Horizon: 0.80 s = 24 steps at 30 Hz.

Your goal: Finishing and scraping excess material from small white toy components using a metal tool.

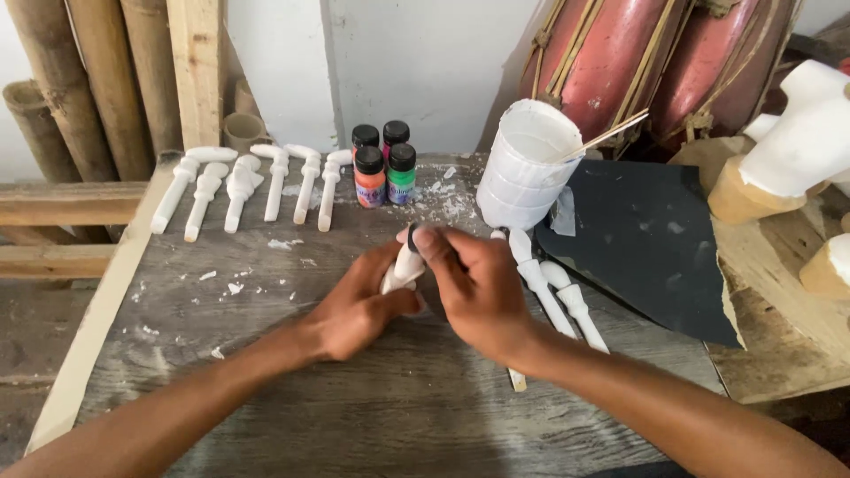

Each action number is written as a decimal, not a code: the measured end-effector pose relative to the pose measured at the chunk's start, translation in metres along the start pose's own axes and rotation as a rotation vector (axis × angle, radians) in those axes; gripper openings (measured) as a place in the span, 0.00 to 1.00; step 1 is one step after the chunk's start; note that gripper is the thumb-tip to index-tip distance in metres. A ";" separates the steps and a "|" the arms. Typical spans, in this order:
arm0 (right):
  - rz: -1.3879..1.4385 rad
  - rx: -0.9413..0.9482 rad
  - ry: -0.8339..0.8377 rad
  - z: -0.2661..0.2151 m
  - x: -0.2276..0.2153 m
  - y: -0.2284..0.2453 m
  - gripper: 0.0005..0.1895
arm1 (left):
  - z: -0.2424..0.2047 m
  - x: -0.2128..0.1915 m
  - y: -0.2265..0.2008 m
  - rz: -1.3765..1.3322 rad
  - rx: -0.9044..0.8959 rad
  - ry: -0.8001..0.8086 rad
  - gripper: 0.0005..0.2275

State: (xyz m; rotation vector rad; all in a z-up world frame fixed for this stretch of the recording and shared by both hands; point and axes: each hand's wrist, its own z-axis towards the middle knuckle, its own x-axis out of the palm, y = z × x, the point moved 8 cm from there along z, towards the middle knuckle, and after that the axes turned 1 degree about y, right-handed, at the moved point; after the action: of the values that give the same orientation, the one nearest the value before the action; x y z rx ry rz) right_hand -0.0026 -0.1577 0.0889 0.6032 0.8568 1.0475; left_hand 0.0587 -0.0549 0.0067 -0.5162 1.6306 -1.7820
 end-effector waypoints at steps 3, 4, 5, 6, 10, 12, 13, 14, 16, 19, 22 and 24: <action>-0.078 -0.068 0.065 -0.005 0.000 0.003 0.12 | -0.002 0.006 -0.018 0.026 0.031 0.011 0.12; -0.077 -0.066 0.069 -0.003 0.001 0.002 0.12 | -0.002 0.006 -0.019 0.024 0.029 0.009 0.12; -0.071 -0.071 0.081 -0.001 0.001 0.002 0.13 | -0.002 0.006 -0.020 0.022 0.028 0.002 0.12; -0.065 -0.077 0.085 0.002 0.001 0.003 0.13 | 0.000 0.006 -0.022 0.026 0.028 0.002 0.13; -0.034 -0.033 0.069 0.001 -0.001 -0.029 0.17 | 0.001 0.004 -0.008 0.019 0.002 0.005 0.13; 0.029 0.005 0.070 0.001 -0.001 -0.038 0.18 | 0.003 0.001 0.002 0.013 0.005 0.006 0.12; 0.029 0.003 0.069 0.001 -0.002 -0.026 0.18 | 0.002 0.002 -0.006 0.015 0.006 0.007 0.12; -0.003 -0.012 0.084 0.001 -0.002 -0.012 0.17 | 0.000 0.004 -0.013 0.020 0.004 0.012 0.12; -0.036 -0.029 0.102 0.001 -0.002 -0.007 0.16 | -0.001 0.004 -0.016 0.023 0.003 0.014 0.12; -0.024 -0.003 0.108 0.000 -0.001 -0.021 0.18 | -0.002 0.005 -0.007 0.054 0.023 0.026 0.14; 0.081 0.063 0.056 0.005 -0.004 -0.016 0.19 | -0.001 0.001 -0.003 0.030 -0.005 0.008 0.13; 0.081 0.059 0.096 -0.001 0.000 -0.014 0.15 | -0.001 0.001 0.002 0.002 -0.022 0.004 0.14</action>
State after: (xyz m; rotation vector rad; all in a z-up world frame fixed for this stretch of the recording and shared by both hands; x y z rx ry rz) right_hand 0.0036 -0.1630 0.0769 0.6460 0.9568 1.1351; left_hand 0.0577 -0.0548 0.0041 -0.5214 1.6542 -1.7671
